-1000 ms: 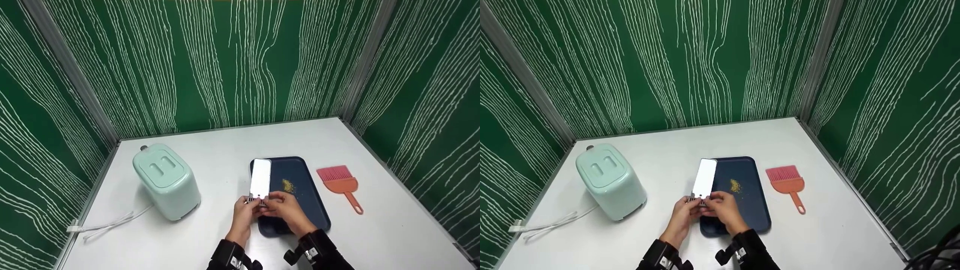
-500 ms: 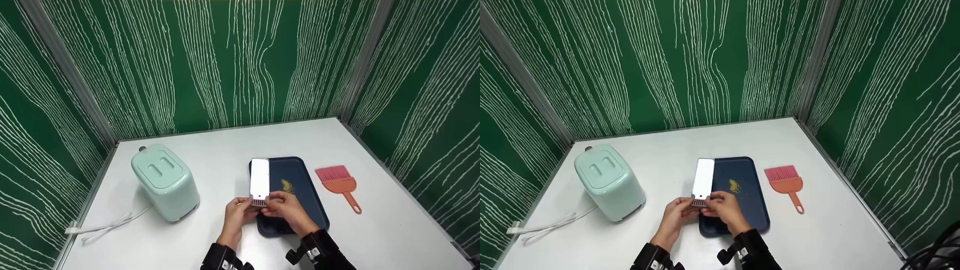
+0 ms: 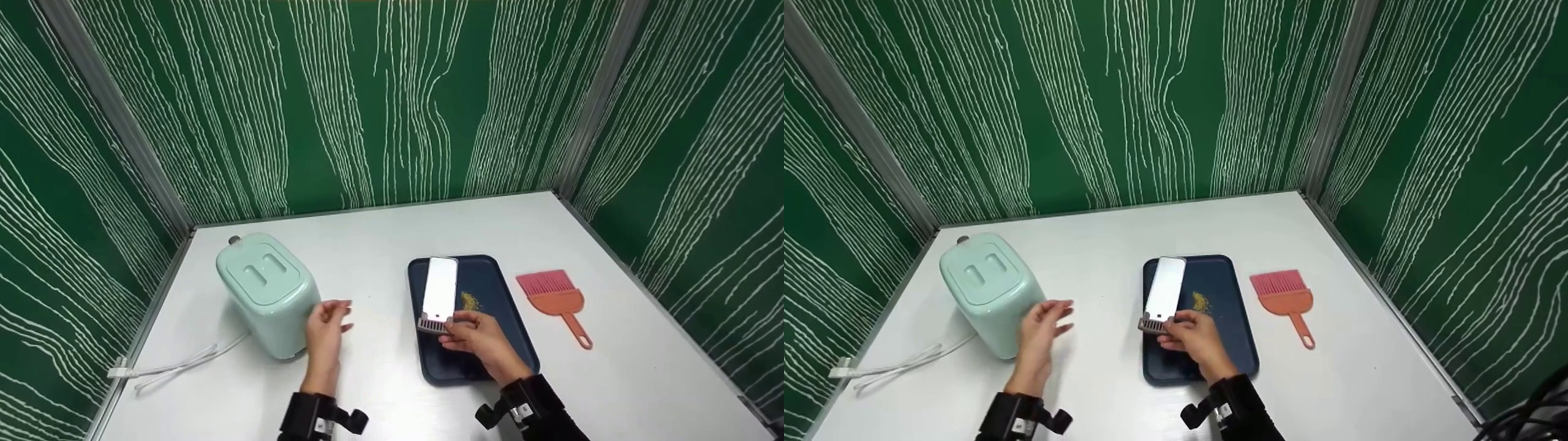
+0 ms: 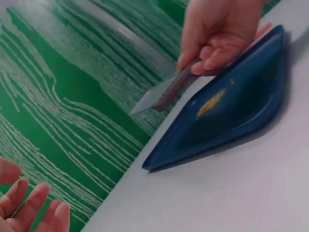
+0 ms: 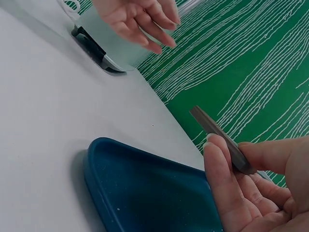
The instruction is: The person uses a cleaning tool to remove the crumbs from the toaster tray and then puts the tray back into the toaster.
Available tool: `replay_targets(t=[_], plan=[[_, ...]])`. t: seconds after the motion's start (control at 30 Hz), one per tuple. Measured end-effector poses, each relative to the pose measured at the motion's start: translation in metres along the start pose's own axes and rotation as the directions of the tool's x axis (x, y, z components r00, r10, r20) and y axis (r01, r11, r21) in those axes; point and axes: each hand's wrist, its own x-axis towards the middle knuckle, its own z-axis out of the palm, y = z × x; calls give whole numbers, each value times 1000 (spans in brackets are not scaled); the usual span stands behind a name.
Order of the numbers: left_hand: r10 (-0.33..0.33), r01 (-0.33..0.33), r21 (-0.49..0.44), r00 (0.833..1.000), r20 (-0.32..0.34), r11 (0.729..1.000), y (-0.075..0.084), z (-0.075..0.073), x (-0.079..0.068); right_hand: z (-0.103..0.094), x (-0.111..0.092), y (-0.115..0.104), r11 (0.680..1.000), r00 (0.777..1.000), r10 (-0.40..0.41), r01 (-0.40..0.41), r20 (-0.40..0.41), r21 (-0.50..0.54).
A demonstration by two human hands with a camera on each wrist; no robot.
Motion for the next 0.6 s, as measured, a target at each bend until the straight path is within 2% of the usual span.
replay_targets(t=[0.07, 0.17, 0.3, 0.37, 0.47, 0.53, 0.6], plan=[[1, -1, 1, 1000, -26, 1000, 6, -9, 4, 0, -1, 0, 1000, 1000, 1, -1, -6, 3], [19, -16, 56, 999, -51, 998, 12, -18, 4, 0, -1, 1, 1000, 1000, 2, -2, -9, 4], [124, -105, 157, 985, -118, 982, 23, -22, -1, -1, 0, 2, 1000, 1000, -6, 6, -6, 1], [204, -171, 199, 967, -155, 965, 32, -24, -1, -3, 1, 3, 1000, 1000, -11, 11, -3, -2], [335, -275, 289, 923, -188, 917, 47, -29, 1, -5, 2, 4, 1000, 1000, -10, 10, 0, -1], [401, -315, 359, 894, -198, 879, 55, -35, 5, -5, 2, 4, 1000, 1000, -1, 1, -5, 0], [445, -325, 434, 871, -210, 840, 63, -41, 10, -6, 2, 4, 1000, 1000, 3, -3, -11, 1]])
